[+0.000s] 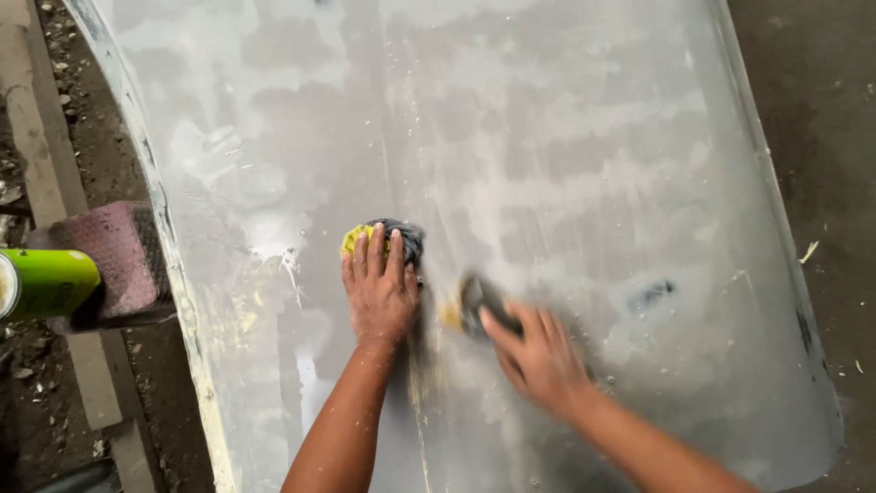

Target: The person scrubs a large, flat, grey surface using a yellow cloth in the left hand and a black scraper in the right hand. The person repeatedly wipes and scrapes the surface, occasionally dipping the tools into a green bucket of water to rinse them.

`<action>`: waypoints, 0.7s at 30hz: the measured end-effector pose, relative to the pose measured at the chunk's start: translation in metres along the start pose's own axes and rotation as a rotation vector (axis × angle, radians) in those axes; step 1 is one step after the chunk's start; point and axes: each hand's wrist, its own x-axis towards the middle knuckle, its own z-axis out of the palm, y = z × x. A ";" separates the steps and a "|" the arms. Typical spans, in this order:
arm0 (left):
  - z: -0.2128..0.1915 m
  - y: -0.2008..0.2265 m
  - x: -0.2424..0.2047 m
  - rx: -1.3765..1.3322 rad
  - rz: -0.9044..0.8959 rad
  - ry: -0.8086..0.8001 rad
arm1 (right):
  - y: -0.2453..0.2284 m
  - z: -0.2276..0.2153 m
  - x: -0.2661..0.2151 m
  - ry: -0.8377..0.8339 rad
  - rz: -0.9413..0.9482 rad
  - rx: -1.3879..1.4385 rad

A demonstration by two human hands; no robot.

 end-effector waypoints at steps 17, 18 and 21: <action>0.002 0.004 0.002 0.013 0.009 0.017 | 0.159 -0.045 0.188 0.292 0.246 -0.096; 0.002 0.002 -0.001 0.018 -0.003 0.018 | 0.148 -0.048 0.164 0.261 0.226 -0.076; 0.002 0.004 0.002 0.019 -0.011 0.020 | 0.102 -0.048 0.027 0.184 0.137 -0.063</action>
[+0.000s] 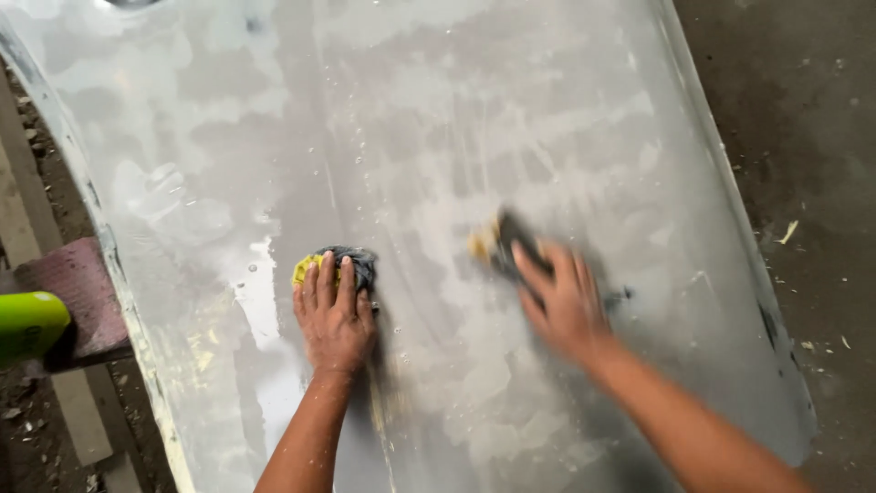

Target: The person scrubs a large, flat, grey surface using a yellow cloth in the left hand and a black scraper in the right hand. The person repeatedly wipes and scrapes the surface, occasionally dipping the tools into a green bucket of water to rinse them.

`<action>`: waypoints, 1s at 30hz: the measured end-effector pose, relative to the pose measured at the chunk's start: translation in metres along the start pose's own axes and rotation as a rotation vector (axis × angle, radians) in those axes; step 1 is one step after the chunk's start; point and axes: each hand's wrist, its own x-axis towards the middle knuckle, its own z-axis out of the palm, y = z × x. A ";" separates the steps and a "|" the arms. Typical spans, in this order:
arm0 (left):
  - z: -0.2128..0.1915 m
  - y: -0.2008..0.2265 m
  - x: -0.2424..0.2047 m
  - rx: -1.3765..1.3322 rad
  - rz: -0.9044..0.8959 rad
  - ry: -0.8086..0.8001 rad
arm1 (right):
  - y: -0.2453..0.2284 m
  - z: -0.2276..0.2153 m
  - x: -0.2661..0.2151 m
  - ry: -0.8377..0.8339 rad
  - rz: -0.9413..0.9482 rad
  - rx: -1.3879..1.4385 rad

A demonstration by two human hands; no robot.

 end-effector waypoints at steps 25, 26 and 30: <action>0.000 0.001 -0.001 -0.006 0.023 0.003 | -0.001 0.001 -0.096 -0.009 -0.047 -0.012; 0.000 0.000 -0.002 0.000 0.023 0.005 | -0.007 0.002 -0.130 -0.092 -0.008 0.002; 0.002 0.001 0.003 0.008 0.019 0.017 | -0.001 0.009 -0.102 -0.090 -0.002 -0.012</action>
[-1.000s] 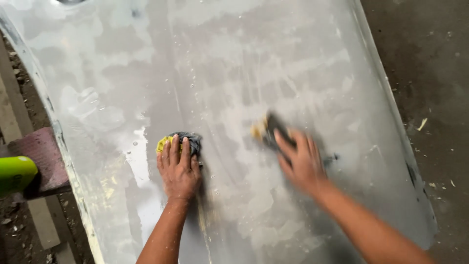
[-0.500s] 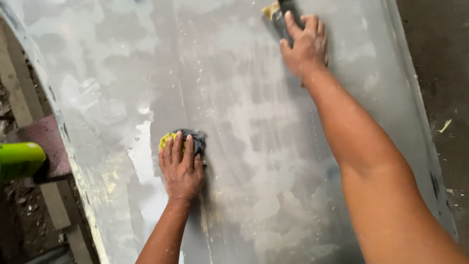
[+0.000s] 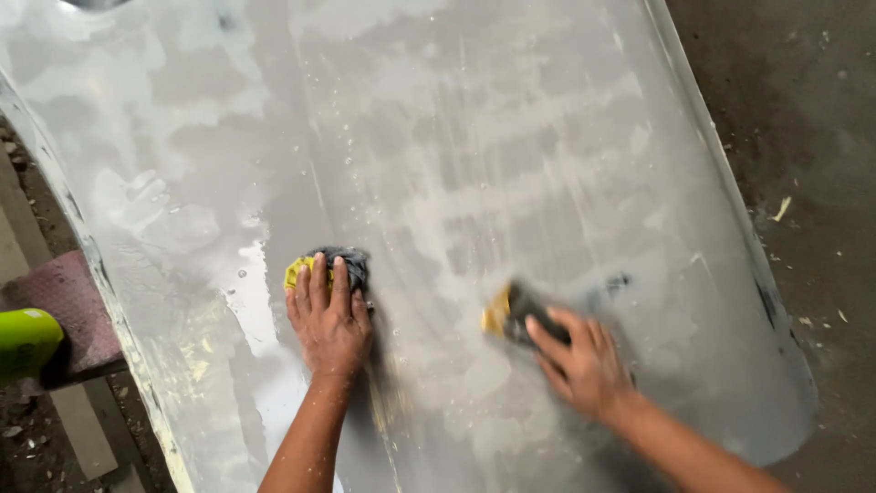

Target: The person scrubs a large, flat, grey surface using a yellow cloth in the left hand and a black scraper in the right hand. The person repeatedly wipes and scrapes the surface, occasionally dipping the tools into a green bucket of water to rinse them.

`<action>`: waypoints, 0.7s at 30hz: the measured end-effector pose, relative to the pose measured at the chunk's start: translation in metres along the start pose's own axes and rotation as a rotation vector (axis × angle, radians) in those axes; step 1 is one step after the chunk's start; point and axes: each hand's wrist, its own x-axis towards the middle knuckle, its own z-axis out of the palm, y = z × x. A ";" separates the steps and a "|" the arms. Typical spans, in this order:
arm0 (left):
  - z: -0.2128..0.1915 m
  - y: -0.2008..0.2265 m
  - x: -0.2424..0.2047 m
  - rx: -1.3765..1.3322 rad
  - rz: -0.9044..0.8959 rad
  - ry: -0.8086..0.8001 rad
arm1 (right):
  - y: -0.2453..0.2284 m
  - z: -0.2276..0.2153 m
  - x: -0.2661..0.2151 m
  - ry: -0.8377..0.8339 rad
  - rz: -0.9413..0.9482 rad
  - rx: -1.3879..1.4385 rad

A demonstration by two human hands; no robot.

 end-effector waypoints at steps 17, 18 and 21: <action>0.053 0.041 0.097 -0.028 -0.068 0.061 | 0.046 -0.027 0.049 0.115 0.077 0.010; 0.067 0.051 0.116 -0.053 -0.119 0.081 | 0.049 -0.027 0.015 0.089 0.123 -0.009; 0.107 0.150 0.134 -0.139 0.086 0.132 | 0.103 -0.036 -0.027 0.219 0.401 -0.169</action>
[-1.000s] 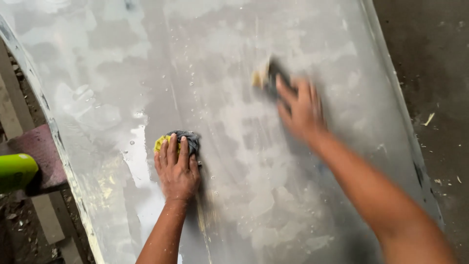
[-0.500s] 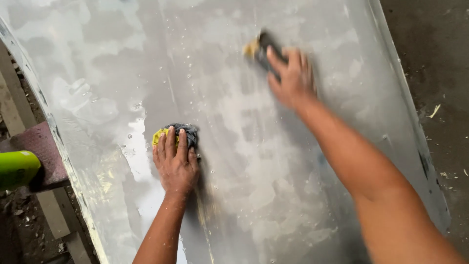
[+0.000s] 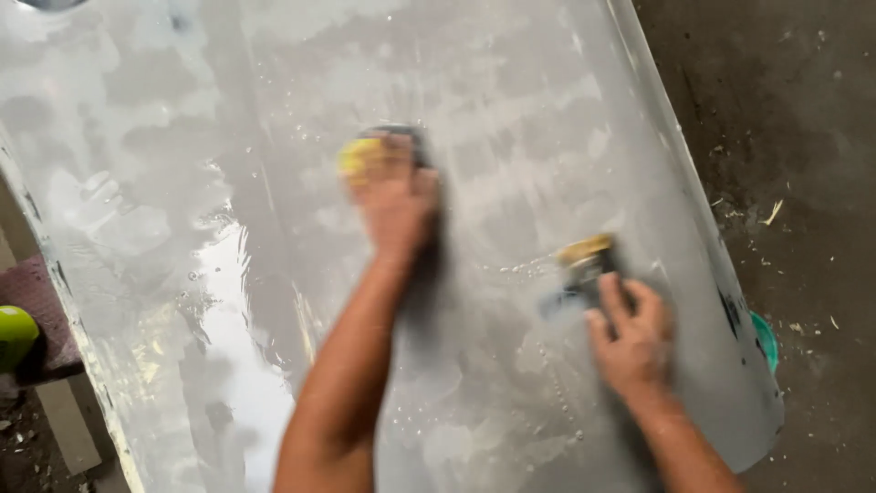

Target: The person scrubs a large, flat, grey surface using a yellow cloth in the left hand and a black scraper in the right hand. The person repeatedly wipes and scrapes the surface, occasionally dipping the tools into a green bucket of water to rinse them.

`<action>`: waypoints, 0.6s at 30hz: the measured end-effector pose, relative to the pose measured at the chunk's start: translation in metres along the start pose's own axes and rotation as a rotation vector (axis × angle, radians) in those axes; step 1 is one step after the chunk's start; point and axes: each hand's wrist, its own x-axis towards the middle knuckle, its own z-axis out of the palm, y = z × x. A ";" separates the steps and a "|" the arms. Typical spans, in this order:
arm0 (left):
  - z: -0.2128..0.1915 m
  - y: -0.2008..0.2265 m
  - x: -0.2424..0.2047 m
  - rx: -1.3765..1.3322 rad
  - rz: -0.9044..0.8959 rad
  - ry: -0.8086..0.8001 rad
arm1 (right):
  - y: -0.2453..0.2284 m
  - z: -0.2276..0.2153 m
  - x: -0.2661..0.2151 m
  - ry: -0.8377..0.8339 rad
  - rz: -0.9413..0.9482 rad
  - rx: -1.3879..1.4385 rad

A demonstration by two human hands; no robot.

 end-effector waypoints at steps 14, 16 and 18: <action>-0.052 -0.072 0.039 0.151 0.102 -0.207 | 0.038 0.002 0.053 0.170 0.177 0.087; -0.033 -0.094 0.081 0.173 -0.091 -0.139 | 0.038 0.000 0.054 0.160 0.196 0.101; -0.008 -0.081 0.122 0.200 -0.316 -0.056 | 0.036 -0.002 0.055 0.157 0.204 0.129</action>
